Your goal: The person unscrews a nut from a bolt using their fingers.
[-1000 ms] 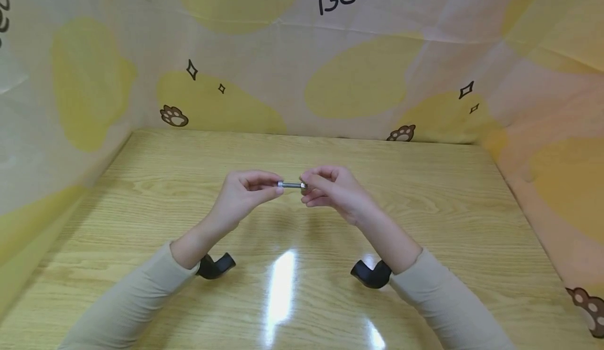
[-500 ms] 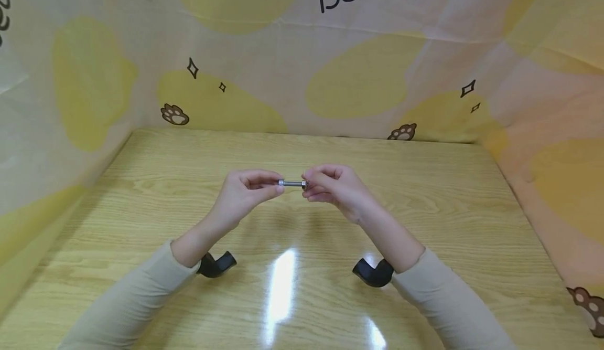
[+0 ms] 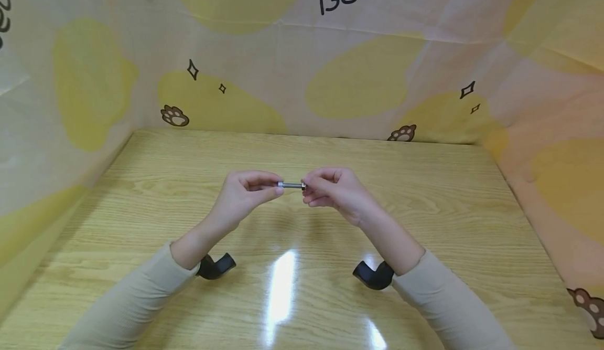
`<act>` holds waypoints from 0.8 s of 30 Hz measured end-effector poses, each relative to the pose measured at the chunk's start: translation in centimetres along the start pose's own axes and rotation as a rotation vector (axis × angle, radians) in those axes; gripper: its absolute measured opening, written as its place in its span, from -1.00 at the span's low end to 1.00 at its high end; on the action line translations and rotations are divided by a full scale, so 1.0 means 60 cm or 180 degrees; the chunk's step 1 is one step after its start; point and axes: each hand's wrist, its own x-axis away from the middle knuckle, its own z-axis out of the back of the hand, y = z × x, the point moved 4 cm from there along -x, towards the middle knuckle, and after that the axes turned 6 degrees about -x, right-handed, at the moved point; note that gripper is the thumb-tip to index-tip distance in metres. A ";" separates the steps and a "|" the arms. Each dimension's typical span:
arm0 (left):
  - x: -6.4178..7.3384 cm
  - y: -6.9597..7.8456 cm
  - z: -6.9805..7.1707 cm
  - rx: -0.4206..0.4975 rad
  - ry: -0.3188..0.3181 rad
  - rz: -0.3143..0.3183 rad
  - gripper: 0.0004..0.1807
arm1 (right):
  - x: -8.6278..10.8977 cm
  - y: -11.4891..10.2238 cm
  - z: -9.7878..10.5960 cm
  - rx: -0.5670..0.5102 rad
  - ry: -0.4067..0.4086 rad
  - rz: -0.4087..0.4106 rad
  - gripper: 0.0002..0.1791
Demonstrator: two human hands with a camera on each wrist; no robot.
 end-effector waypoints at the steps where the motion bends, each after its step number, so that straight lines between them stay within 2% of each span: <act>1: 0.000 0.000 0.000 0.0005 0.0001 0.0002 -0.81 | 0.000 0.000 0.000 0.0012 0.0000 0.0008 -0.86; 7: 0.001 -0.003 -0.002 0.0075 -0.0035 0.0017 -0.80 | 0.004 -0.002 0.005 0.0131 0.0012 0.0174 -0.73; 11: 0.002 -0.004 -0.003 0.0083 -0.0038 0.0030 -0.80 | 0.003 0.001 0.002 0.0051 -0.0070 0.0032 -0.87; 14: 0.001 -0.003 -0.002 0.0060 -0.0016 0.0017 -0.81 | 0.003 0.003 -0.001 0.0012 -0.0119 -0.0051 -0.88; 20: -0.001 0.000 0.000 0.0008 -0.0014 0.0007 -0.81 | 0.003 0.000 0.003 0.0157 -0.0230 0.0147 -0.78; 24: -0.001 0.002 0.003 0.0008 -0.0003 -0.0010 -0.81 | 0.002 0.001 0.000 0.0071 -0.0268 0.0101 -0.86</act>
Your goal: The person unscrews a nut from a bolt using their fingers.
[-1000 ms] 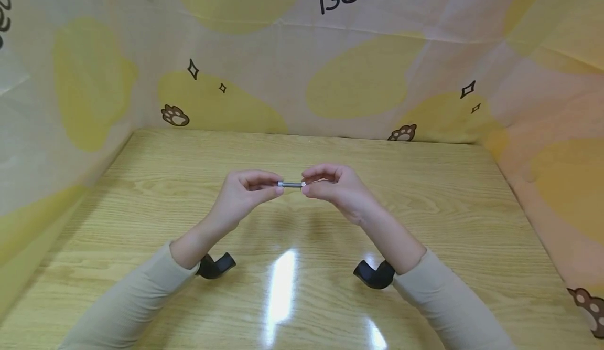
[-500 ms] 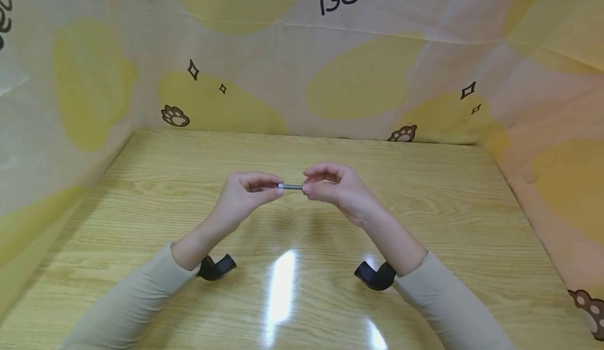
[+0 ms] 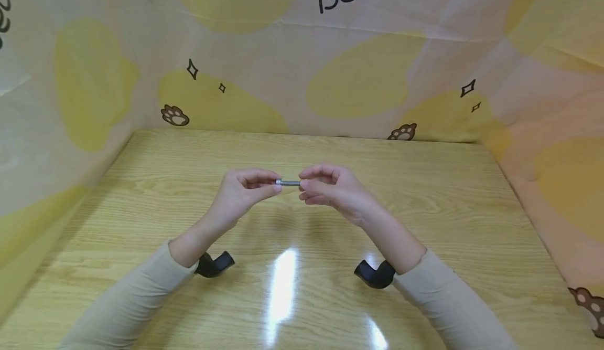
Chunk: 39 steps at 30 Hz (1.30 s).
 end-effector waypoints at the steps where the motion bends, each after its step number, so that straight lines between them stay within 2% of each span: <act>1: 0.000 0.001 0.001 0.0002 0.0003 -0.0005 -0.81 | -0.001 0.001 -0.001 -0.0043 0.0018 -0.0024 -0.89; 5: -0.001 0.001 0.001 0.0012 0.0010 -0.0009 -0.79 | -0.002 0.002 -0.002 -0.0112 0.0117 -0.0042 -0.86; 11: -0.001 0.000 0.001 0.0020 -0.0021 0.0002 -0.79 | -0.002 0.000 0.003 0.0179 0.0159 0.0065 -0.79; 14: -0.001 -0.001 0.001 -0.0006 -0.0022 0.0035 -0.80 | -0.003 -0.001 0.004 0.0253 0.0170 0.0034 -0.77; 18: -0.003 0.000 -0.002 -0.0025 -0.0025 0.0048 -0.79 | -0.006 -0.001 0.001 0.0158 0.0246 -0.0096 -0.92; 22: -0.005 0.003 -0.004 -0.0022 -0.0016 0.0019 -0.80 | -0.006 -0.004 0.001 0.0158 0.0217 -0.0055 -0.90; 26: -0.004 0.002 -0.003 0.0003 -0.0004 0.0024 -0.80 | -0.004 -0.008 0.003 0.0216 0.0166 0.0075 -0.77; 31: -0.003 -0.001 -0.002 0.0002 0.0006 0.0046 -0.80 | -0.005 -0.005 0.001 0.0056 0.0242 -0.0080 -0.91; 33: -0.003 -0.001 -0.002 -0.0012 0.0013 0.0034 -0.81 | -0.005 -0.003 0.000 0.0009 0.0272 -0.0137 -0.90; 39: -0.002 -0.002 -0.001 -0.0018 0.0021 0.0012 -0.82 | -0.004 -0.003 0.004 0.0116 0.0220 0.0017 -0.80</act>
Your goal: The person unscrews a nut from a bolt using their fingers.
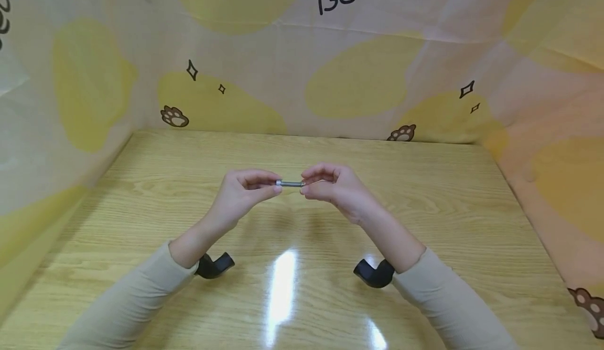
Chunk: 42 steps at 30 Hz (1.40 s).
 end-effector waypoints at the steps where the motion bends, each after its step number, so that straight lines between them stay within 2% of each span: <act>1: 0.000 -0.001 0.000 0.0004 0.0001 0.0007 -0.82 | 0.000 0.000 0.000 0.0008 -0.0009 0.0026 -0.79; 5: 0.002 -0.007 -0.001 0.0050 -0.0028 0.0060 -0.81 | -0.002 0.005 -0.001 -0.0130 -0.0020 -0.0081 -0.89; 9: 0.007 -0.010 -0.001 0.0054 -0.0049 0.0102 -0.81 | -0.003 0.014 -0.004 -0.0161 -0.0068 -0.0175 -0.87; 14: 0.007 -0.008 0.002 0.0037 -0.0040 0.0064 -0.81 | -0.002 0.012 -0.003 -0.0047 -0.0043 -0.0008 -0.82; 18: 0.003 -0.006 0.003 0.0033 -0.0038 0.0049 -0.81 | -0.005 0.008 -0.003 -0.0140 0.0023 -0.0069 -0.92; 21: 0.001 -0.007 0.004 0.0023 -0.0037 0.0037 -0.80 | -0.006 0.007 -0.004 -0.0213 0.0026 -0.0142 -0.87; 27: 0.002 -0.011 0.005 0.0004 -0.0017 0.0051 -0.80 | -0.005 0.005 -0.003 -0.0194 0.0000 -0.0040 -0.77; 33: 0.002 -0.010 0.003 0.0033 -0.0024 0.0028 -0.80 | -0.005 0.004 -0.004 -0.0173 0.0122 -0.0154 -0.86; 42: 0.001 -0.009 0.004 0.0069 -0.0012 0.0041 -0.80 | -0.005 0.001 -0.001 0.0033 0.0141 0.0018 -0.79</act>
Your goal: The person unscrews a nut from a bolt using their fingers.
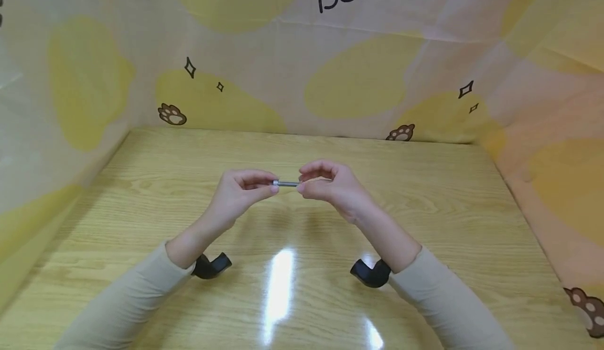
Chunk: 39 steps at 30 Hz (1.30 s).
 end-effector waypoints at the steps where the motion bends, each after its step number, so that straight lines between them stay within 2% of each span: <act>1: 0.000 -0.001 0.000 -0.0002 -0.0001 -0.0002 -0.80 | 0.000 0.000 -0.001 -0.0025 0.0022 -0.0024 -0.82; 4: 0.001 -0.002 0.001 -0.0024 0.0001 -0.0004 -0.80 | -0.001 0.001 -0.004 -0.0126 0.0038 -0.0133 -0.91; 7: 0.000 -0.002 0.001 -0.0054 -0.0002 -0.0031 -0.80 | -0.001 0.002 -0.006 -0.0185 -0.0004 -0.0226 -0.86; 14: -0.001 0.000 0.001 -0.0019 0.0006 0.0000 -0.80 | -0.003 0.002 -0.002 -0.0024 0.0022 -0.0088 -0.82; 19: -0.002 -0.002 0.001 -0.0058 -0.0002 -0.0034 -0.80 | -0.002 0.000 -0.001 0.0003 0.0133 -0.0186 -0.86; 24: -0.003 -0.004 -0.001 -0.0037 -0.0011 -0.0008 -0.79 | -0.003 0.003 -0.001 -0.0100 0.0016 -0.0221 -0.90; 29: 0.000 -0.004 -0.002 -0.0046 0.0007 0.0018 -0.80 | -0.001 0.004 0.001 0.0028 -0.0006 -0.0133 -0.83; 34: 0.001 -0.004 -0.002 -0.0044 0.0012 0.0027 -0.80 | 0.001 0.004 -0.002 -0.0042 -0.0012 -0.0256 -0.90; 39: 0.000 -0.004 -0.002 -0.0016 0.0002 0.0004 -0.80 | 0.002 0.004 -0.008 -0.0139 -0.0079 -0.0344 -0.82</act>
